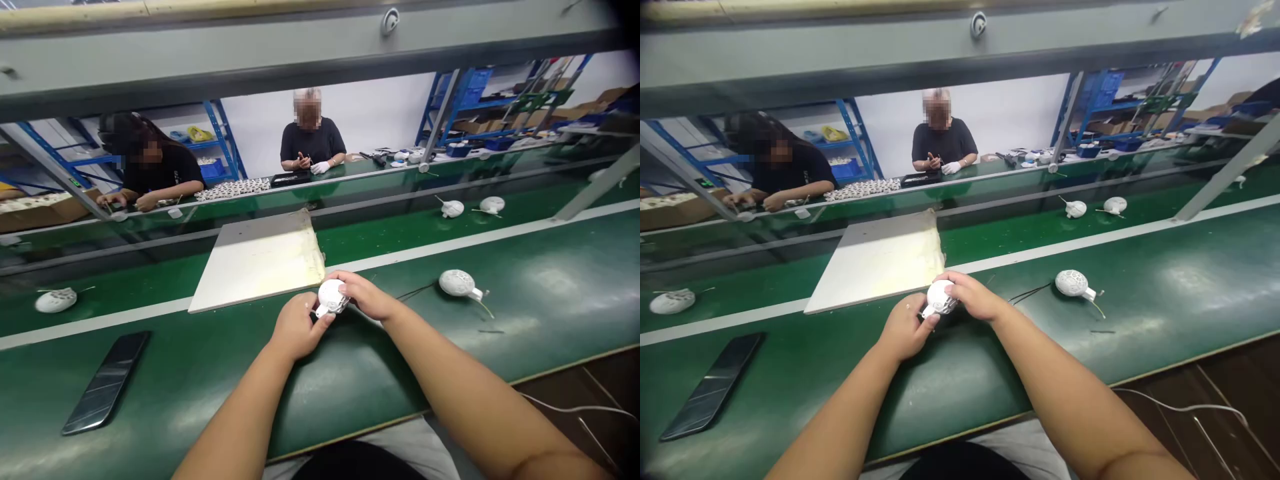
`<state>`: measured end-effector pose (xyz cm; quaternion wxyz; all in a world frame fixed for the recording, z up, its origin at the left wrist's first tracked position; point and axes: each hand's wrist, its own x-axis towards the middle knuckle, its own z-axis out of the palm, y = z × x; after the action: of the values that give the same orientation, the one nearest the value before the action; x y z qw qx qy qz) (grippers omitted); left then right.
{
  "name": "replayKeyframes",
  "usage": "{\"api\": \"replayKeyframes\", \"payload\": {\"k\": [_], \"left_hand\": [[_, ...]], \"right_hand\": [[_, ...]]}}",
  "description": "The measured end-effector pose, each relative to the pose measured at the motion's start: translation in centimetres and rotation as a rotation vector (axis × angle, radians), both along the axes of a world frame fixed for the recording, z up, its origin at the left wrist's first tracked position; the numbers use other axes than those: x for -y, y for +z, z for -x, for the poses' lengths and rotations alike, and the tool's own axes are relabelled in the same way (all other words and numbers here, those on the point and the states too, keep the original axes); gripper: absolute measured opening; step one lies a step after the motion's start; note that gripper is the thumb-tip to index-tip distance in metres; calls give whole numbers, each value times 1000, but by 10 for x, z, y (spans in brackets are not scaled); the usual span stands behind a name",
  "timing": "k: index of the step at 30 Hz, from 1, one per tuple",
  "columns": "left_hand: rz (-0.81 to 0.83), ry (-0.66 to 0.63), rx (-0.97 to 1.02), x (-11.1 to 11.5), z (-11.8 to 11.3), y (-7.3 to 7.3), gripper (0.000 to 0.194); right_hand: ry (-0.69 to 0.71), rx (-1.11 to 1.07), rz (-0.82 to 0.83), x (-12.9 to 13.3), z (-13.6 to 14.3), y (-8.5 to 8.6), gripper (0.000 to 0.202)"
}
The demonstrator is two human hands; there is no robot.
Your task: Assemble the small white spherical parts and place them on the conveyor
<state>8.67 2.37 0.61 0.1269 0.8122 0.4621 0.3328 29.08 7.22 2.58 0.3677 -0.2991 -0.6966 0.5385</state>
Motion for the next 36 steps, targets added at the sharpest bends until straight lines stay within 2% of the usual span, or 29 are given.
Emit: {"api": "replayKeyframes", "payload": {"k": [2, 5, 12, 14, 15, 19, 21, 22, 24, 26, 28, 29, 31, 33, 36], "left_hand": [[-32, 33, -136, 2, 1, -4, 44], [-52, 60, -214, 2, 2, -7, 44], [-17, 37, -173, -2, -1, -6, 42], [93, 34, -20, -2, -2, -8, 45], [198, 26, 117, -2, -3, -9, 49], [755, -112, 796, -3, -6, -12, 60], [892, -164, 925, -5, -5, -14, 62], [891, -152, 908, -5, -2, -14, 64], [705, -24, 767, -6, 4, -14, 69], [345, 111, 520, -7, 12, -12, 74], [17, 121, 270, -6, 17, -9, 79], [-77, 84, 161, -5, 18, -7, 80], [-125, 19, -14, -3, 16, -3, 69], [-98, 24, -132, -1, 12, -1, 54], [-43, 85, -203, 0, 5, -1, 51]], "right_hand": [[-55, -24, -38, -2, 6, -15, 37], [-123, -30, -68, -3, 10, -29, 43], [-182, -86, -141, -3, 11, -37, 44], [-163, -91, -175, -2, 9, -36, 54], [-142, -92, -185, -2, 8, -35, 59], [5, -81, -141, 2, 7, -31, 70], [28, -111, -73, 3, 8, -29, 72], [21, -131, -30, 3, 9, -29, 71], [-8, -156, 67, 1, 11, -29, 69], [-44, -170, 169, -2, 12, -30, 63], [-75, -180, 238, -4, 12, -31, 56], [-81, -182, 250, -5, 12, -32, 52], [-56, -166, 238, -5, 13, -33, 48], [-38, -114, 167, -4, 14, -33, 48], [-199, -37, -106, 3, 15, -32, 51]]}}
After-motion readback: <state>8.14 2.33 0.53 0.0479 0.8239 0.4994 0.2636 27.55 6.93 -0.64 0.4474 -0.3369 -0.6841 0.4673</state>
